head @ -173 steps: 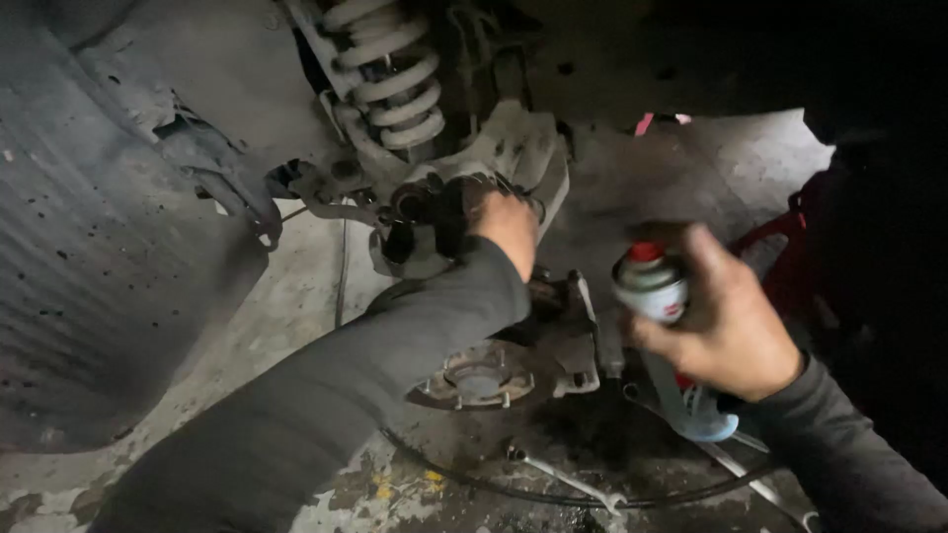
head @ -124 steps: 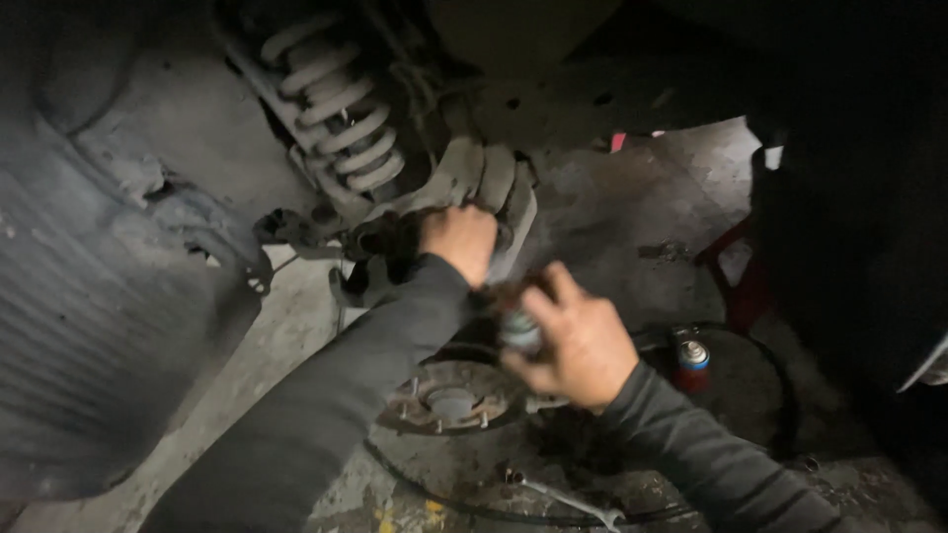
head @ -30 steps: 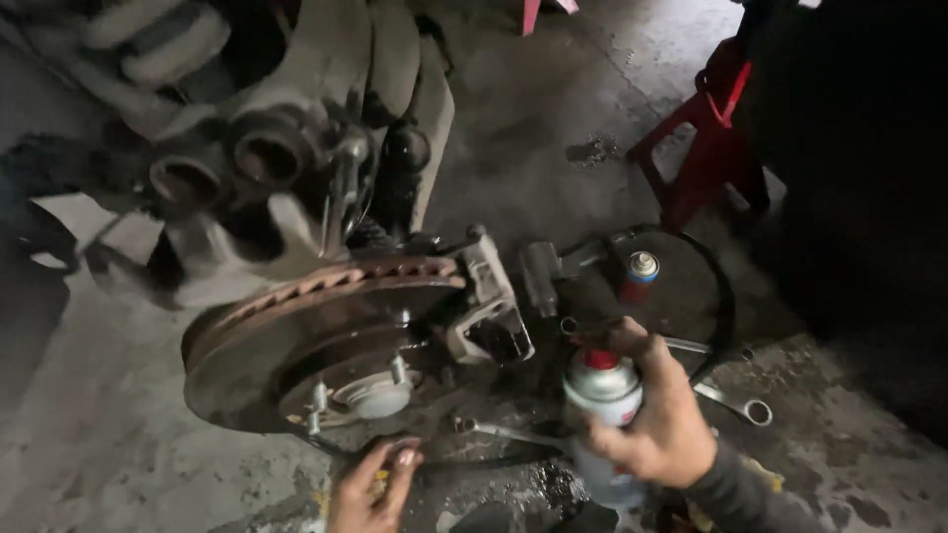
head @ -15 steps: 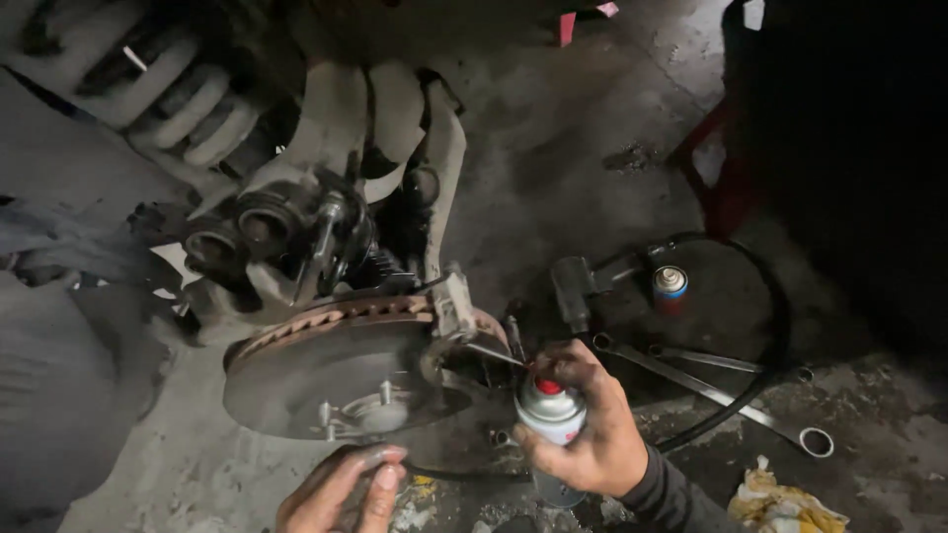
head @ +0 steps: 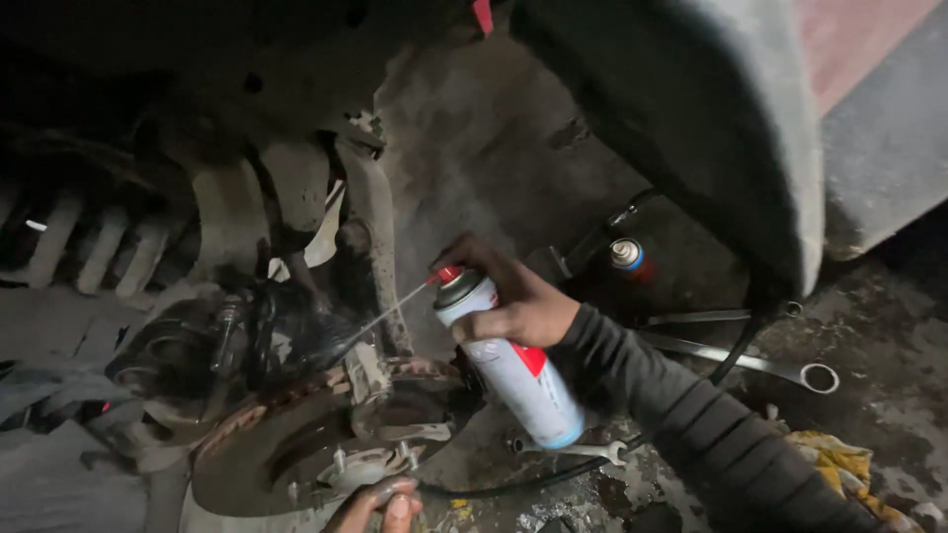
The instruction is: Cleaning and lubricating brake components and preparing to install new brake pads.
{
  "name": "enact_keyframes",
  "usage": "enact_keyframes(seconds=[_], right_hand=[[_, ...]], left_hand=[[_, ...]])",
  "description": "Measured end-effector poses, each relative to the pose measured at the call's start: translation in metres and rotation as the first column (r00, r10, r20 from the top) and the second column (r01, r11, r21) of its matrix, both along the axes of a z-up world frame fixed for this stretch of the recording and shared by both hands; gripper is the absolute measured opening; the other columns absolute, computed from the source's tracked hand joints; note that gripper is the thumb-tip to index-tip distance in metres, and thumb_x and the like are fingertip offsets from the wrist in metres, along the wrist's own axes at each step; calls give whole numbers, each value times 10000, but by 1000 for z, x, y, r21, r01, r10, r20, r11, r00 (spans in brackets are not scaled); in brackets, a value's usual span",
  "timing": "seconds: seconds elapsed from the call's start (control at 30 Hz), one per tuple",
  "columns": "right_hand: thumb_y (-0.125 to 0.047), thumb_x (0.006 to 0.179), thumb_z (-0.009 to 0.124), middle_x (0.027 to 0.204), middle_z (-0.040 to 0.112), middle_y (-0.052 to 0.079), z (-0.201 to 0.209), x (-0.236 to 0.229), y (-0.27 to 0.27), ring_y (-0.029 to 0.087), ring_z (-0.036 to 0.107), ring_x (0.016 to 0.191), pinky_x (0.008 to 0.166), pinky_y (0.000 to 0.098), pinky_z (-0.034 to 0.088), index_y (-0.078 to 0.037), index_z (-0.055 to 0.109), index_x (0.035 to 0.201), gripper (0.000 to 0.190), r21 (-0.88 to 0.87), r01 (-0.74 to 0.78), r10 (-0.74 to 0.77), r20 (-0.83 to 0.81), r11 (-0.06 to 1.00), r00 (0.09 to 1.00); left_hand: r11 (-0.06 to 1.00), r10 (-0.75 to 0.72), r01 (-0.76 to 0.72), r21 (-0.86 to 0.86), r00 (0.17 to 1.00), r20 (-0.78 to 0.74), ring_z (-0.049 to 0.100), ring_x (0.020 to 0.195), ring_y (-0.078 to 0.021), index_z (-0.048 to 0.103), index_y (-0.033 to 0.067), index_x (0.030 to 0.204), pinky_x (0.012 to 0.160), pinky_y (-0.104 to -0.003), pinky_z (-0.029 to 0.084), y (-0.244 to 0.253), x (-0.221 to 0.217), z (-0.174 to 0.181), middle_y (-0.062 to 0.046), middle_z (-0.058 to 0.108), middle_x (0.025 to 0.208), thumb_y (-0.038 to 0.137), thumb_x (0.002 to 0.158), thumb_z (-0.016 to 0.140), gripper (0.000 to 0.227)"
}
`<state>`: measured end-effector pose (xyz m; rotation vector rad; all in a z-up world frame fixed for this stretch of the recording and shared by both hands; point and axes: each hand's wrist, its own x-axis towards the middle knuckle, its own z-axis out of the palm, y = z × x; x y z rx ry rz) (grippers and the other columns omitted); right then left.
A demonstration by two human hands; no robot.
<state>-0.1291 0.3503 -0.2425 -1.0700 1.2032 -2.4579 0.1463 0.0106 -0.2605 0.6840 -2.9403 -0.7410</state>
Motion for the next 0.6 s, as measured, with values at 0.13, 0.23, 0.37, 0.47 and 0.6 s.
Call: enact_keyframes(seconds=[0.13,0.23,0.37,0.47,0.6], right_hand=[[-146,733,831,1210,606,70,4,-10,10,193,616,1150,987,334,509,-43,588,1305,630,153,36,-5,-199,988,980],[-135,722,804,1171,608,84,10,-21,20,192,643,1082,926,333,556,-53,581,1286,612,274,-164,197,-95,948,976],[-88,673,741,1118,639,111,20,-32,19,204,640,1009,857,353,573,-72,558,1322,674,405,-196,280,-160,893,947],[-175,770,739,1046,720,79,32,-33,17,203,722,896,828,356,595,-119,532,1325,595,790,-184,454,-130,585,882],[-140,718,774,1028,717,108,21,-39,14,255,717,892,829,411,587,-158,511,1368,702,784,-98,337,-147,613,930]], left_hand=[[988,42,-60,144,992,120,797,782,-217,774,50,1089,770,-455,665,-20,2,-11,-98,753,861,406,889,655,426],[963,-26,-25,268,983,182,806,758,-238,727,56,1201,780,-462,677,-79,32,-81,-128,819,817,377,867,687,465],[747,-591,500,439,802,92,772,1030,-251,603,-33,1288,902,-481,570,-95,17,-89,-146,767,1055,363,1029,614,473],[982,-189,180,60,956,225,784,839,-194,782,85,1158,812,-413,646,10,6,-20,-66,770,845,430,901,656,448],[958,-269,283,-39,940,209,780,853,-196,802,147,1131,814,-411,664,12,3,-32,-51,800,850,476,924,613,432]])
